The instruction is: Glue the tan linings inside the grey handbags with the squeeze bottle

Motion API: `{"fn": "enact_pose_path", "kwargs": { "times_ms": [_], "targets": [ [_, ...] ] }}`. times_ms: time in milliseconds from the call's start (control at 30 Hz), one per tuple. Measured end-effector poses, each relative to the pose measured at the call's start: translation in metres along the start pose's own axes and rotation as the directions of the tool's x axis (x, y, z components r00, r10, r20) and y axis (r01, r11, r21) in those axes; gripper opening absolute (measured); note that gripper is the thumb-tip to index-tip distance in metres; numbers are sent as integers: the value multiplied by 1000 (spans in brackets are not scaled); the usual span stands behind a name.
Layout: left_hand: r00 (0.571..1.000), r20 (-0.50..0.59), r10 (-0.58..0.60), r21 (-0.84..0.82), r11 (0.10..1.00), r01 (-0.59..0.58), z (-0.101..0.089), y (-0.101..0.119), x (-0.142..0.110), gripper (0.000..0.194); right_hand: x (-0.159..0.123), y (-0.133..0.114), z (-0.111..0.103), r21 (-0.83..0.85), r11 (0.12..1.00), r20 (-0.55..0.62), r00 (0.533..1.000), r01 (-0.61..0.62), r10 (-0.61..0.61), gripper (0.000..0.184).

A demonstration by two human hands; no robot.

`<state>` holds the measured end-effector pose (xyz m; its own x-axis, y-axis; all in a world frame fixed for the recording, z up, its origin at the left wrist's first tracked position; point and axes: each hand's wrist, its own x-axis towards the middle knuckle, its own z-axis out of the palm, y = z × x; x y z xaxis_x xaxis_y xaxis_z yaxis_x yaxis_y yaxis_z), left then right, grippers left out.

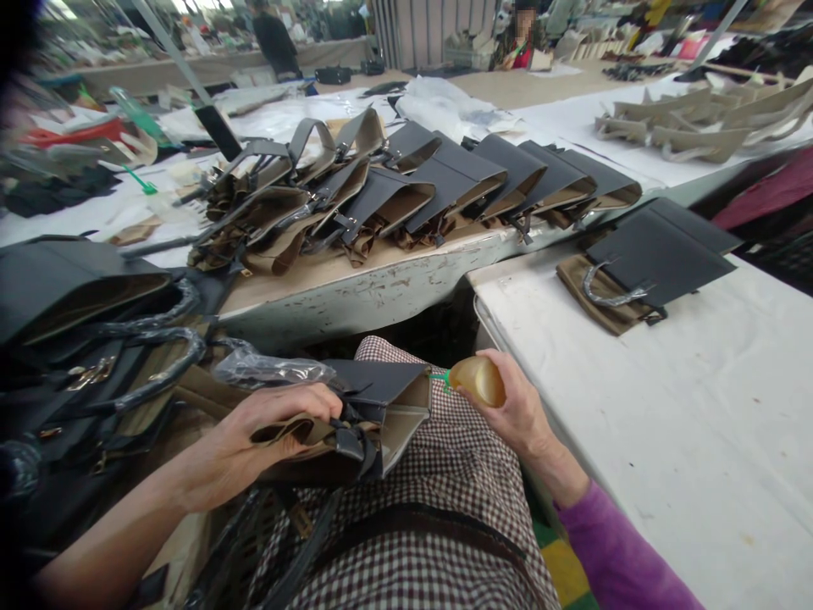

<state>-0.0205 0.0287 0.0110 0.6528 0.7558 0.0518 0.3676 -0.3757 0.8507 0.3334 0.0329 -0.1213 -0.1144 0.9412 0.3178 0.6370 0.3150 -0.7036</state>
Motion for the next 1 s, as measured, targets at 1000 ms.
{"fn": "enact_pose_path", "kwargs": {
  "times_ms": [1000],
  "targets": [
    [998,51,-33,44,999,31,27,8,-31,21,-28,-12,0,61,933,91,933,-354,348,55]
  ]
}}
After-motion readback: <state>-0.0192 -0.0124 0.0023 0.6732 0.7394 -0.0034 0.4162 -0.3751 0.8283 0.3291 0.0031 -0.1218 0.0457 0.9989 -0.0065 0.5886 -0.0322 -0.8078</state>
